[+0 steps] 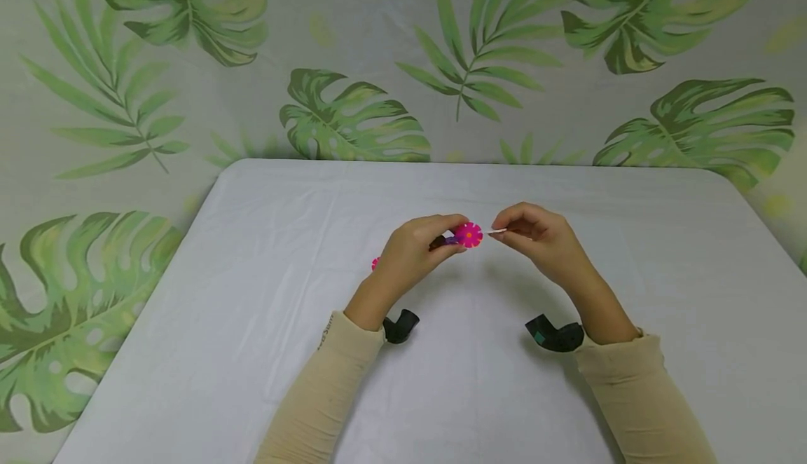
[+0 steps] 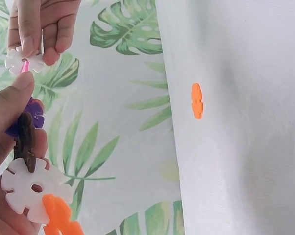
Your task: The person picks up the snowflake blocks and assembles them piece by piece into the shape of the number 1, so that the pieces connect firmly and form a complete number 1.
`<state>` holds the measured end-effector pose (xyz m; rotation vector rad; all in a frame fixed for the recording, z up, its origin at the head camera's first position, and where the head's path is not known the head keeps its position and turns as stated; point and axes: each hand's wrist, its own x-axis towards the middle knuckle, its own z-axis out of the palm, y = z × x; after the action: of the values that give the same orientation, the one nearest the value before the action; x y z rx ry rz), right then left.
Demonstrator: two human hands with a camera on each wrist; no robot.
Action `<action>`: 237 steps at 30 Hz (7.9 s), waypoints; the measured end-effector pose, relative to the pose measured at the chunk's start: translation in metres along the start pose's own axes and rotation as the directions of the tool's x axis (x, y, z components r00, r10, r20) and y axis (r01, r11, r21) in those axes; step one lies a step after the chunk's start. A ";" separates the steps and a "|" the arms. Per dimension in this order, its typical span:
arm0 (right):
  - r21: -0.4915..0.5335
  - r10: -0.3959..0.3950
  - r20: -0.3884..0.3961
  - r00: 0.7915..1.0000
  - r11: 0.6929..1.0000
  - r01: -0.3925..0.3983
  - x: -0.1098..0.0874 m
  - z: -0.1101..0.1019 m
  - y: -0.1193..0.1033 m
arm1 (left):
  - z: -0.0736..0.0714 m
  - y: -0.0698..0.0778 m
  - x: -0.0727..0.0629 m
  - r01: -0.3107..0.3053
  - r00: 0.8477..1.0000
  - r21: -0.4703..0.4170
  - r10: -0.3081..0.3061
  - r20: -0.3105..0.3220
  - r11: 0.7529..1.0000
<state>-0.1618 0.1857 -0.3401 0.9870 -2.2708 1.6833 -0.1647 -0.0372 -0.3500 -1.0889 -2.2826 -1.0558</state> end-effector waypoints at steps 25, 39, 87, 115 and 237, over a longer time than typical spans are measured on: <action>0.084 -0.080 -0.016 0.997 0.993 0.081 -0.001 -0.003 -0.001 | -0.005 0.008 0.001 -0.075 0.997 0.008 0.075 0.007 0.997; 0.132 -0.077 -0.019 0.997 0.988 0.079 -0.001 -0.003 -0.004 | -0.007 0.008 0.001 -0.089 0.995 -0.012 0.089 0.033 0.996; 0.197 0.041 -0.049 0.998 0.980 -0.030 0.001 0.021 -0.001 | -0.005 0.008 0.000 -0.022 0.999 -0.075 0.024 0.027 0.997; 0.180 0.053 -0.092 0.994 0.983 -0.036 0.003 0.023 0.002 | -0.009 0.006 0.000 0.004 1.000 0.006 -0.003 -0.027 1.000; -0.005 -0.127 -0.113 0.985 0.992 0.127 0.020 0.021 -0.001 | -0.018 -0.005 -0.001 0.041 0.996 0.023 -0.039 -0.078 0.999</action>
<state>-0.1712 0.1583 -0.3379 0.9875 -2.0890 1.6453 -0.1673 -0.0540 -0.3417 -0.9792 -2.2583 -1.0641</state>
